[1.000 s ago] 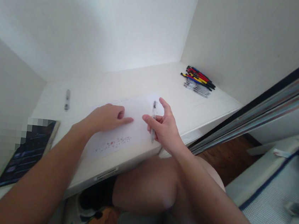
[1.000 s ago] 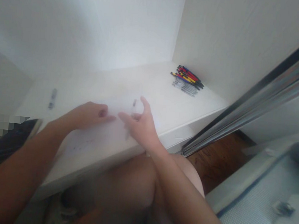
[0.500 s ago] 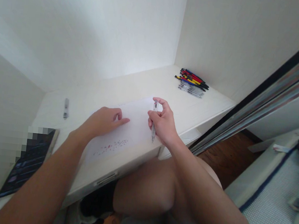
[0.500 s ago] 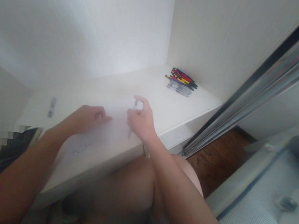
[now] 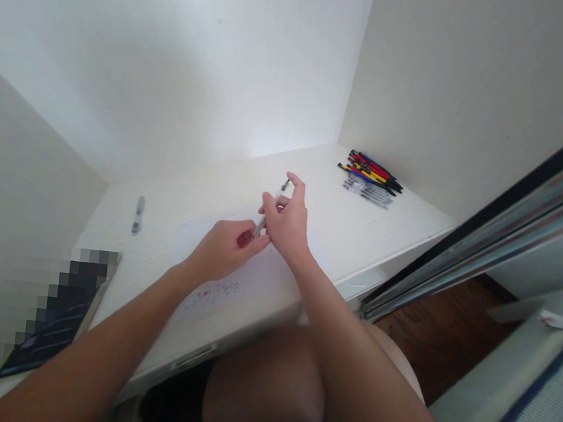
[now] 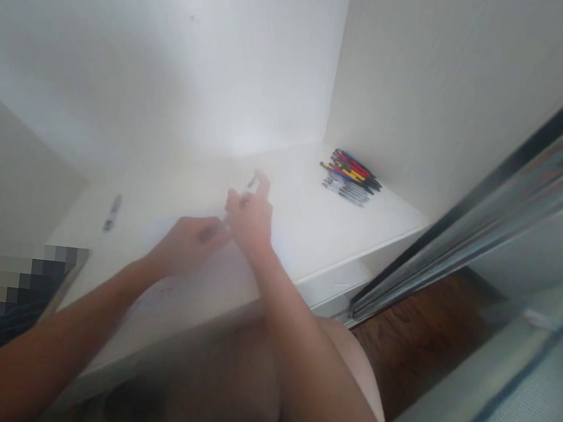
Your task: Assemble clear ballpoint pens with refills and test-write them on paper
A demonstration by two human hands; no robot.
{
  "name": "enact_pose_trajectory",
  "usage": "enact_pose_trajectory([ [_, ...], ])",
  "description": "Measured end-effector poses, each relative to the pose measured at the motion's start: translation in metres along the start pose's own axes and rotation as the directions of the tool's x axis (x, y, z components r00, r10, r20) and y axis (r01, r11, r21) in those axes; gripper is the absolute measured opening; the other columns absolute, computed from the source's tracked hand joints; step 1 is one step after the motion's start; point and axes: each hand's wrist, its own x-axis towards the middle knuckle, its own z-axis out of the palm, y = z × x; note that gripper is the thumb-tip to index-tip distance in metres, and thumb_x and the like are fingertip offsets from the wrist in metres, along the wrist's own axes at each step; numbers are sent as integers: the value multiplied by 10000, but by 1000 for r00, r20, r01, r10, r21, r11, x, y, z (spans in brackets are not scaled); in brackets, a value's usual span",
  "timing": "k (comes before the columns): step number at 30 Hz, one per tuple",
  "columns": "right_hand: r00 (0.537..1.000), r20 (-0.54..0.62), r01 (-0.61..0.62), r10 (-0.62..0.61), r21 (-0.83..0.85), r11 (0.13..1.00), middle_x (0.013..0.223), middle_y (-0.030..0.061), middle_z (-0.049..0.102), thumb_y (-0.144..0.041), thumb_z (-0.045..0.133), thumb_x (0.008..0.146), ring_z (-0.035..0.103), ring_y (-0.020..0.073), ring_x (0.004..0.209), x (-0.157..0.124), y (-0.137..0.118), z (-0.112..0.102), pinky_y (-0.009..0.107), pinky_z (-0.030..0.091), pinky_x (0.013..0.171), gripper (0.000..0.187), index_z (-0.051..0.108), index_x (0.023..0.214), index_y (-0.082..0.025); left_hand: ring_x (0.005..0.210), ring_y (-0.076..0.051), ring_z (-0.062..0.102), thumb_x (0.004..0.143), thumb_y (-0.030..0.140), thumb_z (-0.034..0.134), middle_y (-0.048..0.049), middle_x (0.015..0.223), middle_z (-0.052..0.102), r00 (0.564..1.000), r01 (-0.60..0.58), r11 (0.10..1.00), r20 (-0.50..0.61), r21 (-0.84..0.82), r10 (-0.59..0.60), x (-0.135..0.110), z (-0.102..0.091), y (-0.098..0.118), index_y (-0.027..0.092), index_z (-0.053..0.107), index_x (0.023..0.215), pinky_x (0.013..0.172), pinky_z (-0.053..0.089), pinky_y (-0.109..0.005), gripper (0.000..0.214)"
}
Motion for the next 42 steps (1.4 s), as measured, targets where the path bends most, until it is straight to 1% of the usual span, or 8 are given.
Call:
enact_pose_trajectory([
  [5, 995, -57, -64, 79, 227, 972, 781, -14, 742, -462, 681, 951, 670, 171, 594, -6, -1, -9, 332, 540, 652, 681, 346, 1505, -250, 526, -127, 486, 1023, 503, 539, 22, 579, 599, 1000, 22, 999, -11, 42, -22, -3, 7, 0, 191, 611, 685, 575, 310, -300, 465],
  [11, 953, 0, -225, 304, 670, 708, 716, -41, 602, -294, 634, 976, 604, 120, 636, -5, -20, -23, 295, 538, 730, 101, 560, 1005, -232, 626, -162, 580, 1009, 502, 574, -11, 707, 692, 1000, -9, 994, -6, 107, 10, -3, 6, 1, 194, 668, 763, 624, 370, -306, 405],
  [14, 938, 23, -250, 347, 737, 628, 639, -64, 406, -396, 629, 992, 447, 109, 543, -7, -29, -31, 284, 513, 660, 273, 481, 822, -242, 702, -185, 627, 1015, 497, 568, -32, 812, 737, 999, -24, 991, 39, 135, 19, -5, 6, 4, 198, 703, 848, 665, 406, -315, 368],
  [20, 947, 7, -244, 320, 661, 709, 597, -68, 231, -697, 551, 960, 285, 127, 502, -15, -36, -38, 310, 488, 599, 597, 288, 666, -249, 777, -216, 655, 1072, 512, 444, -60, 891, 759, 995, -56, 977, 91, 204, 38, -7, 9, 6, 208, 704, 891, 706, 431, -339, 439],
  [28, 931, -28, -236, 363, 711, 662, 526, -76, 135, -694, 539, 983, 177, 124, 477, -17, -35, -36, 295, 423, 504, 687, 170, 622, -240, 733, -203, 601, 1098, 503, 361, -55, 813, 695, 989, -119, 970, 106, 212, 98, -7, 15, 4, 202, 613, 808, 662, 376, -335, 488],
  [31, 931, -31, -223, 363, 738, 636, 513, -77, 114, -678, 537, 995, 162, 120, 468, -17, -33, -35, 293, 399, 481, 698, 149, 615, -240, 665, -178, 545, 1094, 463, 381, -27, 716, 634, 990, -113, 985, 104, 131, 100, -6, 14, 8, 204, 537, 727, 646, 347, -330, 476],
  [37, 955, 16, -234, 297, 655, 718, 500, -75, 128, -701, 572, 972, 152, 112, 471, -17, -38, -39, 296, 415, 496, 751, 136, 581, -232, 580, -133, 445, 1061, 468, 454, 26, 600, 515, 990, -38, 996, 130, -84, 49, -5, 10, 9, 198, 493, 661, 601, 307, -308, 484],
  [42, 965, 47, -226, 257, 645, 730, 529, -64, 157, -680, 559, 987, 205, 113, 485, -20, -45, -44, 296, 477, 561, 733, 137, 594, -227, 541, -122, 375, 1037, 531, 438, 32, 555, 406, 978, 133, 927, 200, -350, -64, -5, 5, 11, 211, 407, 614, 530, 309, -282, 531],
])
